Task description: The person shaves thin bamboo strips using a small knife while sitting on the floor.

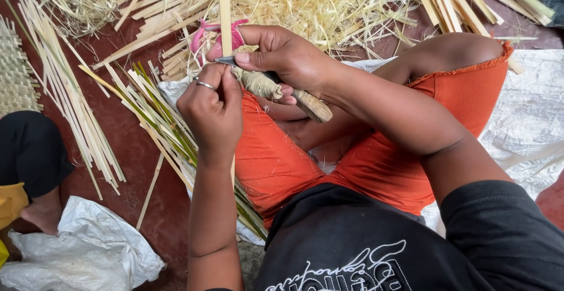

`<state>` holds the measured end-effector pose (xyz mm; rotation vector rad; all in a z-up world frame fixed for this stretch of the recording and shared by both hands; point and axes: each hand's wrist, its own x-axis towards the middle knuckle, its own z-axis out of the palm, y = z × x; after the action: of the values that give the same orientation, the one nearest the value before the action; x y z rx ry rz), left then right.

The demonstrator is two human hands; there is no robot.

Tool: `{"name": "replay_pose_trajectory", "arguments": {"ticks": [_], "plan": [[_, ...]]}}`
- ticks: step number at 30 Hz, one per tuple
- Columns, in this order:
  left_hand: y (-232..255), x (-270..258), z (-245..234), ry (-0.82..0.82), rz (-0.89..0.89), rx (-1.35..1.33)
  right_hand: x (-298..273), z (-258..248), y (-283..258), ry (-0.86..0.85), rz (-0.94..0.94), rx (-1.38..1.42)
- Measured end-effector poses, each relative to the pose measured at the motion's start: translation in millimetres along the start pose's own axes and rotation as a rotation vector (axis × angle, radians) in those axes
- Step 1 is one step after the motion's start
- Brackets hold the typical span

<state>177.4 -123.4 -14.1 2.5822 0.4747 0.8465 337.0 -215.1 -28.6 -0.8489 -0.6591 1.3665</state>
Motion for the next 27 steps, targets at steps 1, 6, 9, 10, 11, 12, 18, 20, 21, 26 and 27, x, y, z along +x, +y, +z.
{"name": "replay_pose_trajectory", "arguments": {"ticks": [1, 6, 9, 10, 11, 12, 18, 20, 21, 26, 27], "plan": [[1, -4, 1, 0.015, -0.022, -0.012, -1, 2, 1, -0.003, 0.033, 0.01], [7, -16, 0, 0.039, -0.116, -0.043, 3, 1, 11, -0.048, 0.081, 0.006], [7, -24, 2, 0.051, -0.141, -0.056, 4, -2, 11, -0.065, 0.086, -0.019], [9, -28, 4, 0.018, -0.157, -0.066, 6, -6, 10, -0.037, 0.048, 0.119], [11, -31, 6, -0.014, -0.172, -0.077, 7, -10, 8, -0.008, 0.011, 0.256], [13, -30, 7, -0.011, -0.17, -0.077, 8, -10, 8, -0.01, 0.009, 0.253], [4, -35, 14, 0.056, -0.216, -0.104, 7, -5, 10, -0.101, 0.068, 0.094], [0, -36, 13, 0.06, -0.139, 0.013, 7, -4, 9, -0.019, 0.122, 0.012], [-2, -37, 12, 0.058, -0.138, 0.013, 8, -3, 12, -0.018, 0.121, 0.014], [0, -54, 13, -0.03, -0.136, -0.011, 16, -19, 20, 0.025, 0.032, 0.236], [0, -56, 13, -0.031, -0.138, -0.011, 14, -17, 20, 0.024, 0.034, 0.237]]}}
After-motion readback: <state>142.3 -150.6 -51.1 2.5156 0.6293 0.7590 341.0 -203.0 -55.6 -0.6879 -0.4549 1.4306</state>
